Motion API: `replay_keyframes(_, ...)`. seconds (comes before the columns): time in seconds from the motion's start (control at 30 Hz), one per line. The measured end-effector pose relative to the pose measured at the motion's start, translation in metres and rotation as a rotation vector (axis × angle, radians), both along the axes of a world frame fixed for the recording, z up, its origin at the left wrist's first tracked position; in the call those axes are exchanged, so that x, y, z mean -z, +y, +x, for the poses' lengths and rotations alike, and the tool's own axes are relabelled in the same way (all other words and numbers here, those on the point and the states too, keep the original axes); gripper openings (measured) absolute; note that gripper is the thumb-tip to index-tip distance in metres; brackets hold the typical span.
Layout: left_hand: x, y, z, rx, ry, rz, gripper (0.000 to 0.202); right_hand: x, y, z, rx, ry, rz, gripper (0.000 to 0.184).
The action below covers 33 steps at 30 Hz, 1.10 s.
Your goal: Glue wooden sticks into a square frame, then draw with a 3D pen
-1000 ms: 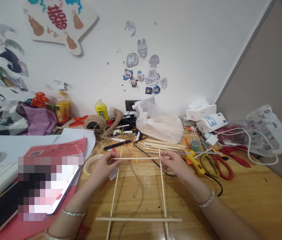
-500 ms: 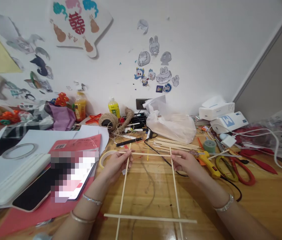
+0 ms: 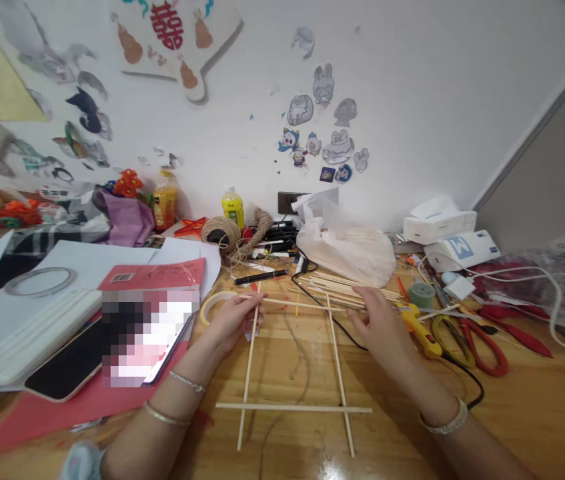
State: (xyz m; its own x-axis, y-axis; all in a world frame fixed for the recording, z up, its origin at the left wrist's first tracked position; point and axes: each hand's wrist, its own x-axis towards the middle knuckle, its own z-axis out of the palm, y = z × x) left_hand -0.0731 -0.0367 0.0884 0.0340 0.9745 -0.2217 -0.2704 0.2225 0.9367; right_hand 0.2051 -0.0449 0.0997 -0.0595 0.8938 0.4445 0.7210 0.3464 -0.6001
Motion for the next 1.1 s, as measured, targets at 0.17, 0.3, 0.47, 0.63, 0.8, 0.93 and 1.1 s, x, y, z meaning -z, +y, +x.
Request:
replay_keyframes(0.17, 0.002, -0.002, 0.005, -0.043, 0.021, -0.021, 0.039, -0.021, -0.039, -0.028, -0.435, -0.185, 0.017, 0.015)
replay_keyframes(0.3, 0.004, -0.004, 0.012, -0.073, 0.039, -0.024, 0.037, -0.013, -0.073, -0.059, -0.697, -0.39, 0.03, 0.005)
replay_keyframes(0.47, 0.003, -0.01, 0.02, -0.069, 0.061, -0.035, 0.032, 0.018, -0.085, -0.074, -0.745, -0.542, -0.014, 0.013)
replay_keyframes(0.63, 0.003, -0.011, 0.02, -0.079, 0.145, -0.057, 0.026, 0.033, -0.086, -0.075, -0.749, -0.595, 0.058, 0.005)
replay_keyframes(0.8, 0.007, -0.006, 0.014, -0.091, 0.253, -0.048, 0.032, 0.037, -0.086, -0.075, -0.748, -0.521, 0.09, 0.006)
replay_keyframes(0.93, 0.011, -0.003, 0.013, -0.094, 0.338, -0.005, 0.031, 0.042, -0.085, -0.073, -0.768, -0.496, 0.091, 0.008)
replay_keyframes(1.1, 0.015, -0.002, 0.013, -0.075, 0.397, 0.028, 0.029, 0.046, -0.082, -0.071, -0.838, -0.448, 0.063, 0.011)
